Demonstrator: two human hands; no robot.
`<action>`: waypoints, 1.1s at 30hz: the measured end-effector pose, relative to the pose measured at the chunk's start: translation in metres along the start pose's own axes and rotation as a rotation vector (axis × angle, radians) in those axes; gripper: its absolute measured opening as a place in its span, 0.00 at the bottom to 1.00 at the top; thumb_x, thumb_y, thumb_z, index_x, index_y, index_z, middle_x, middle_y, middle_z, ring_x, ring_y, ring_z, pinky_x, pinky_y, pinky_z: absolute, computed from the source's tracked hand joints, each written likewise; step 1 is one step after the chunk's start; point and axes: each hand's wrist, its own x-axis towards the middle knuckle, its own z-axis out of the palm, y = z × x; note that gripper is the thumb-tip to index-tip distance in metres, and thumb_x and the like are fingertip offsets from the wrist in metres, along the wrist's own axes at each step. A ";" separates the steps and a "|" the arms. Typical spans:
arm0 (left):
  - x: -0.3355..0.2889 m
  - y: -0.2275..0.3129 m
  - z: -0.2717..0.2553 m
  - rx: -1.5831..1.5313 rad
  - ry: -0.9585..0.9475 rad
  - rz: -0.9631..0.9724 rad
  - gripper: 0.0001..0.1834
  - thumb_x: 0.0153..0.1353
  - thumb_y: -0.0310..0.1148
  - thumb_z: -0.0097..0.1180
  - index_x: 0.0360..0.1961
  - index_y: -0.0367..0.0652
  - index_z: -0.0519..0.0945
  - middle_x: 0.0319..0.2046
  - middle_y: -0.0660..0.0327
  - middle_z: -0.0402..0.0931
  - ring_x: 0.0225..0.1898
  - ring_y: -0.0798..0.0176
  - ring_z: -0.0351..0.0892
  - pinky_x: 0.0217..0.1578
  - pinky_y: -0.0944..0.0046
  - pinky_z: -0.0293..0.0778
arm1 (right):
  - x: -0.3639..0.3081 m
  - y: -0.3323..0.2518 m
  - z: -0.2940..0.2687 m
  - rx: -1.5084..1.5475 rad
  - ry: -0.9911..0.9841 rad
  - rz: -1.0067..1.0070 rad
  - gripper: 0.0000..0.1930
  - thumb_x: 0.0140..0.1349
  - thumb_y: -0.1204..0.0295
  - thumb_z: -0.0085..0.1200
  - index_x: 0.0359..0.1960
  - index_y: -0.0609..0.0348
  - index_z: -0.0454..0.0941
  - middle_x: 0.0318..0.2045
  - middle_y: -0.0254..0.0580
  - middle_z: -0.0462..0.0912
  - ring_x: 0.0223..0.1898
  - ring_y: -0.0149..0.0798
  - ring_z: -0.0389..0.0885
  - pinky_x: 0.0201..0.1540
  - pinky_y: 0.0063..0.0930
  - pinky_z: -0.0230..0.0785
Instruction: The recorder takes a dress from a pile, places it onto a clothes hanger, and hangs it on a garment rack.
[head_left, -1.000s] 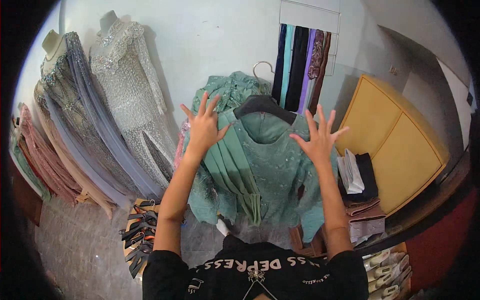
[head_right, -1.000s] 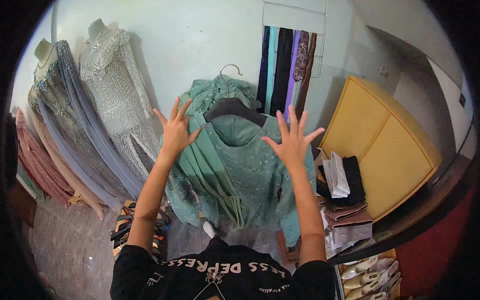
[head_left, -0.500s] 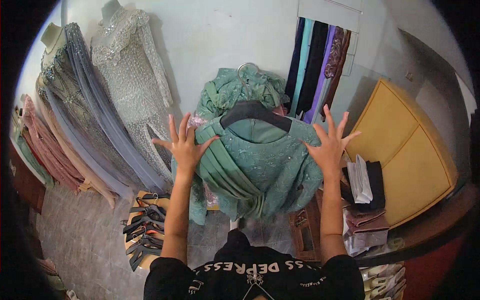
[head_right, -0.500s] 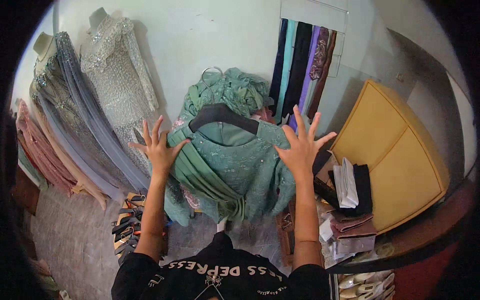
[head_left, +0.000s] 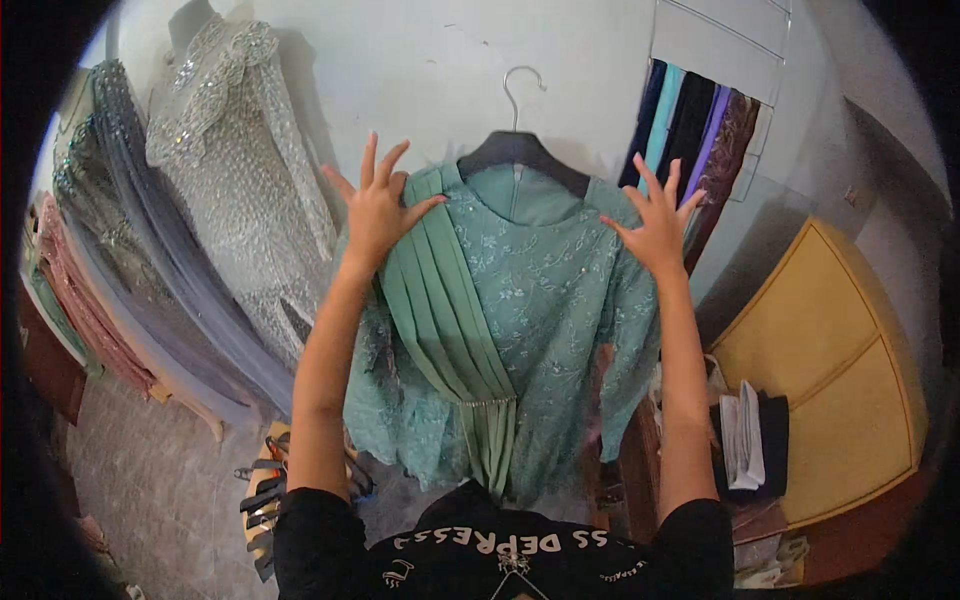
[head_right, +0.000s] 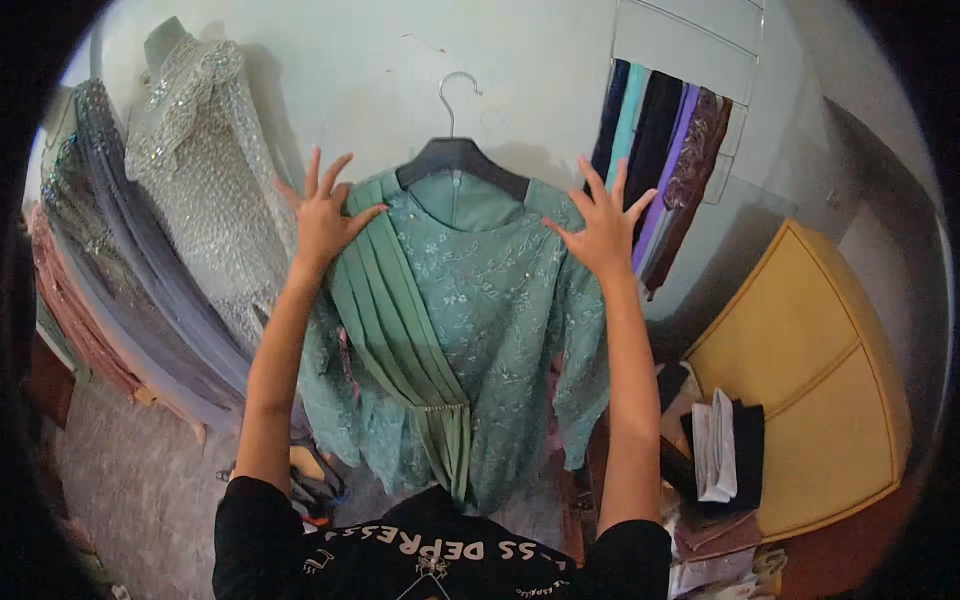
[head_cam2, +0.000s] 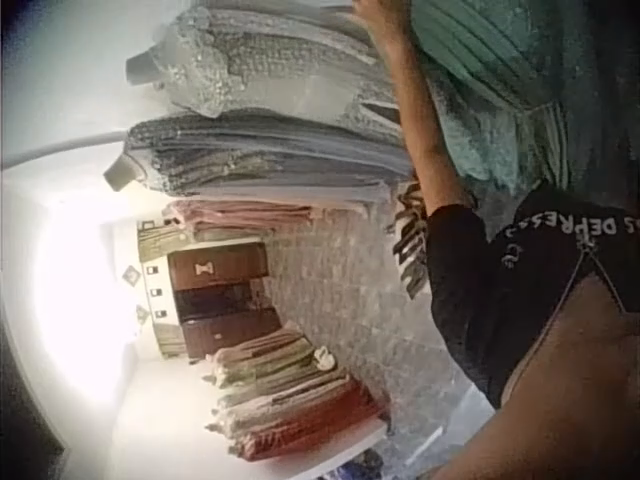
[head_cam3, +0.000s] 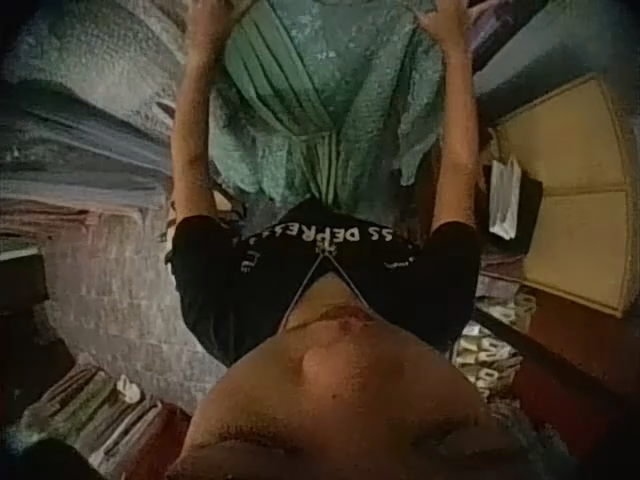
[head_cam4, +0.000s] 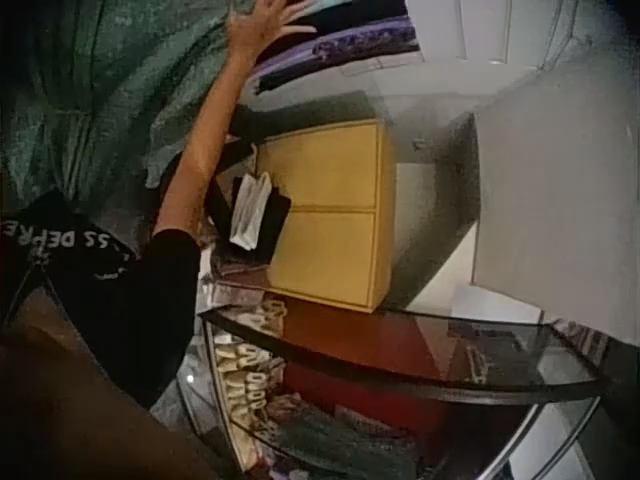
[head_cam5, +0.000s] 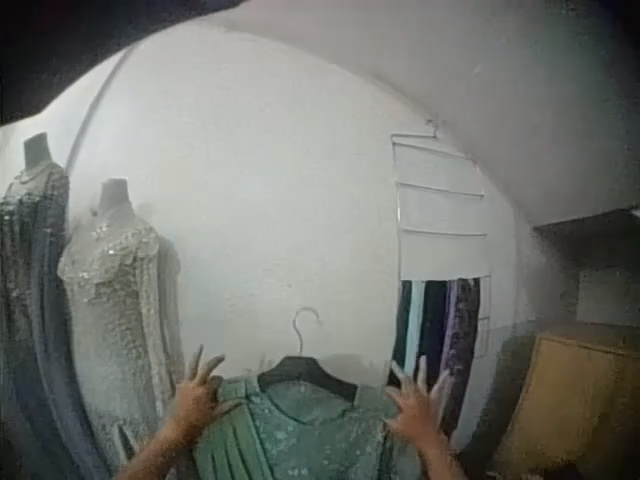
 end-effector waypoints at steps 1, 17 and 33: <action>-0.004 -0.006 0.025 -0.012 -0.024 -0.016 0.27 0.44 0.59 0.57 0.17 0.43 0.73 0.55 0.70 0.63 0.66 0.56 0.44 0.51 0.22 0.21 | 0.003 0.005 0.022 -0.019 -0.051 0.012 0.28 0.44 0.43 0.55 0.36 0.53 0.79 0.63 0.29 0.55 0.66 0.54 0.38 0.53 0.76 0.18; -0.092 -0.044 0.240 -0.120 -0.310 -0.130 0.34 0.41 0.64 0.54 0.32 0.40 0.79 0.60 0.67 0.56 0.66 0.52 0.43 0.50 0.20 0.24 | -0.054 0.031 0.245 -0.063 -0.244 0.109 0.35 0.41 0.35 0.50 0.39 0.52 0.77 0.64 0.31 0.53 0.66 0.52 0.41 0.53 0.78 0.18; -0.098 0.006 0.217 -0.126 -0.518 -0.054 0.30 0.57 0.54 0.44 0.61 0.62 0.60 0.65 0.70 0.48 0.66 0.51 0.42 0.49 0.20 0.26 | -0.107 -0.065 0.186 0.138 -0.640 0.019 0.26 0.57 0.46 0.42 0.58 0.26 0.61 0.65 0.29 0.50 0.65 0.55 0.44 0.52 0.78 0.26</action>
